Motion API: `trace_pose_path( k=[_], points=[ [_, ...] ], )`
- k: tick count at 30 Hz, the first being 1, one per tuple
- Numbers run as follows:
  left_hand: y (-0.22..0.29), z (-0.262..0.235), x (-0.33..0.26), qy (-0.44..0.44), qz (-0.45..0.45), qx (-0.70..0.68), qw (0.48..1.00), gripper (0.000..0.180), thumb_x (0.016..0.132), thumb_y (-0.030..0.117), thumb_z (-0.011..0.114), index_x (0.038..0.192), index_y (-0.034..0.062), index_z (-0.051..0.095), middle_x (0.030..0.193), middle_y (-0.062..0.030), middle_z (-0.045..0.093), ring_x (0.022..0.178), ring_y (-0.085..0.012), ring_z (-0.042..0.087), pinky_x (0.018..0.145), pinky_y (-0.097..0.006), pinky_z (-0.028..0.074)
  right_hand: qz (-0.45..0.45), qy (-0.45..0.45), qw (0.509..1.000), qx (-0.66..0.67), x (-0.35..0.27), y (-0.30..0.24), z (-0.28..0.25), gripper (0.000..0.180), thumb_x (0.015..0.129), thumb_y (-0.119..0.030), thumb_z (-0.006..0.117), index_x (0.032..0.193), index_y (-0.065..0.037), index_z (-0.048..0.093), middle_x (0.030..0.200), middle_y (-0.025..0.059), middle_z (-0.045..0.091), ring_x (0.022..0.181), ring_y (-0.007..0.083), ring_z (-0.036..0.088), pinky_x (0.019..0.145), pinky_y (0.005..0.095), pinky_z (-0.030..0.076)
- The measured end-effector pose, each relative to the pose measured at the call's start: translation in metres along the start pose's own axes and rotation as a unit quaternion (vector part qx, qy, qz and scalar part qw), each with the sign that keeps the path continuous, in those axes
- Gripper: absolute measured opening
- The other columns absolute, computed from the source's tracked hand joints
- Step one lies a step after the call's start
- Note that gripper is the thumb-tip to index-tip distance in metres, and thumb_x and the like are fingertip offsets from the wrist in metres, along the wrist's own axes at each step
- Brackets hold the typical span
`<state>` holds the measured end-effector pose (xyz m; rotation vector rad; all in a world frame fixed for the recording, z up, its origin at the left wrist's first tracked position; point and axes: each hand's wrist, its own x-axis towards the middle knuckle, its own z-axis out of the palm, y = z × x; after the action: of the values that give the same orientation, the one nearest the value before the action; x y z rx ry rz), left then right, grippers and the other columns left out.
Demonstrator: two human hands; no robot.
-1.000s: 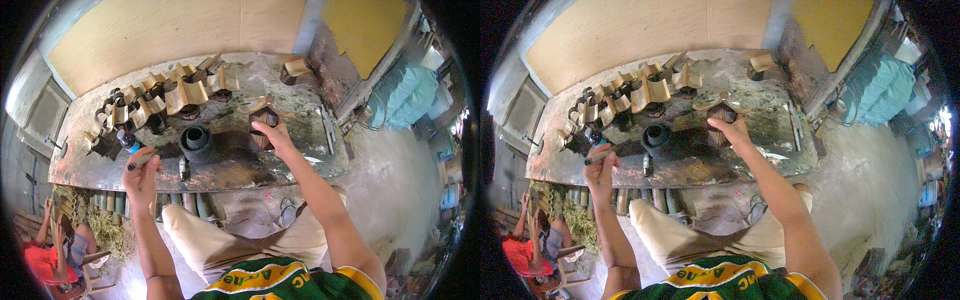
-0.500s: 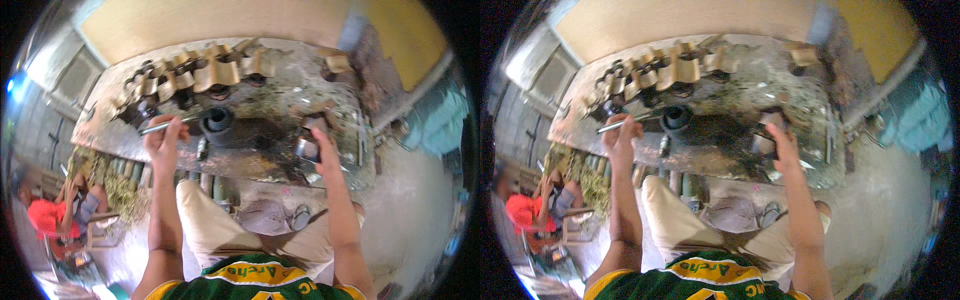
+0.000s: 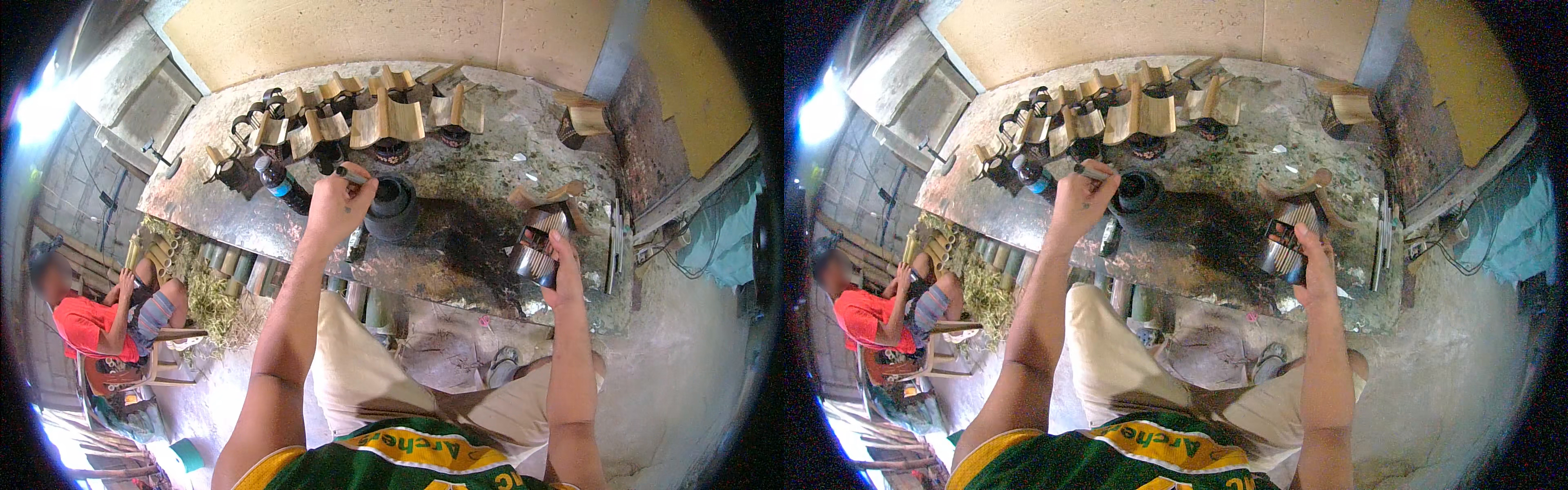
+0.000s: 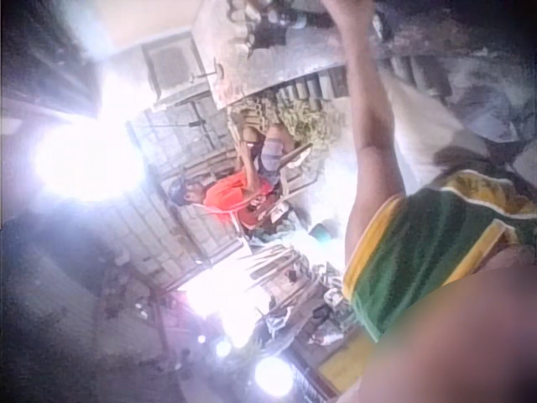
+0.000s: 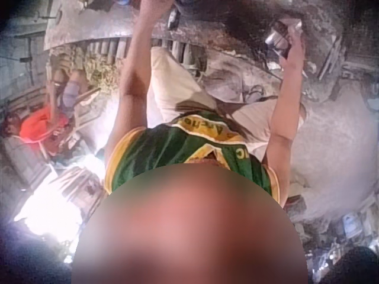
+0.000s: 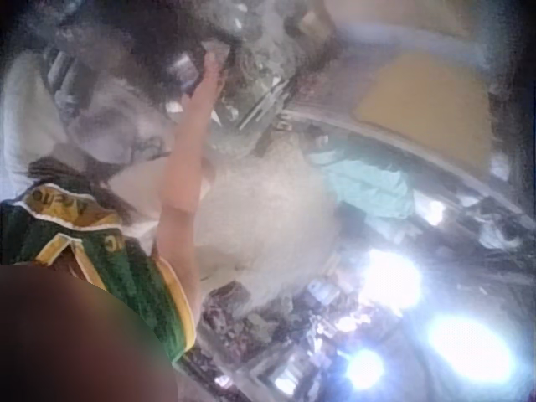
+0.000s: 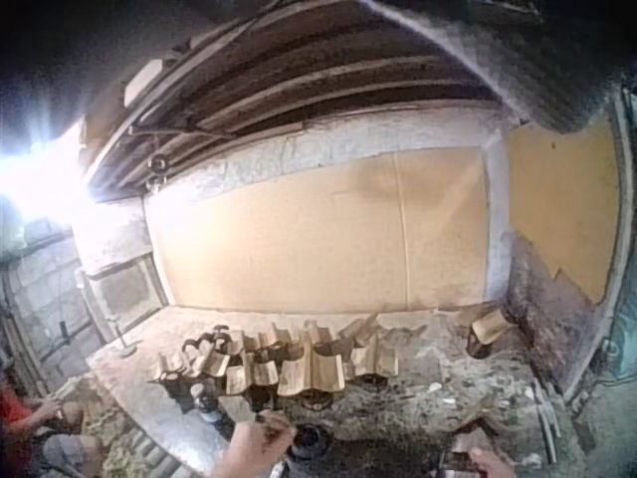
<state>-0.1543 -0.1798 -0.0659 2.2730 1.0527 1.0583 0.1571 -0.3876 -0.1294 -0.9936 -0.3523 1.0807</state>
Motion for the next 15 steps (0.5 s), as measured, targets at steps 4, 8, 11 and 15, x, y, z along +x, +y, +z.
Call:
trace_pose_path(
  k=[4,8,11,15],
  points=[
    [0.004,0.002,-0.005,0.002,-0.003,0.008,1.000,0.015,0.085,0.012,0.069,0.089,-0.0018,0.066,0.066,-0.0110,0.064,0.055,-0.0142,0.061,0.053,-0.029,0.047,0.001,0.009,1.000,0.012,0.004,0.002,0.000,0.038,0.089,-0.027,0.070,0.117,-0.003,0.060,0.102,0.0111,0.069,0.090,0.0245,0.070,0.075,0.0387,0.059],
    [0.020,-0.005,-0.029,0.025,-0.073,-0.044,0.996,0.016,0.085,0.008,0.068,0.099,-0.0012,0.066,0.082,-0.0143,0.067,0.068,-0.0195,0.066,0.059,-0.030,0.050,-0.006,0.018,1.000,0.007,0.003,0.001,0.002,0.038,0.089,-0.025,0.070,0.117,-0.003,0.059,0.102,0.0115,0.069,0.090,0.0251,0.070,0.075,0.0391,0.059],
    [0.029,-0.007,-0.046,0.030,-0.026,-0.059,0.997,0.020,0.085,0.006,0.067,0.104,-0.0003,0.066,0.093,-0.0162,0.068,0.079,-0.0245,0.067,0.065,-0.031,0.052,-0.017,0.022,1.000,0.000,0.000,0.000,0.005,0.038,0.088,-0.024,0.070,0.117,-0.002,0.059,0.102,0.0115,0.068,0.090,0.0256,0.070,0.075,0.0396,0.060],
    [0.027,0.006,-0.061,0.049,0.069,-0.007,0.996,0.023,0.083,0.002,0.067,0.106,0.0006,0.067,0.096,-0.0164,0.067,0.084,-0.0307,0.068,0.071,-0.033,0.054,-0.017,0.021,0.999,-0.023,0.000,0.001,0.008,0.039,0.091,-0.028,0.065,0.118,-0.002,0.057,0.104,0.0130,0.068,0.093,0.0218,0.068,0.082,0.0378,0.056]
  ],
)
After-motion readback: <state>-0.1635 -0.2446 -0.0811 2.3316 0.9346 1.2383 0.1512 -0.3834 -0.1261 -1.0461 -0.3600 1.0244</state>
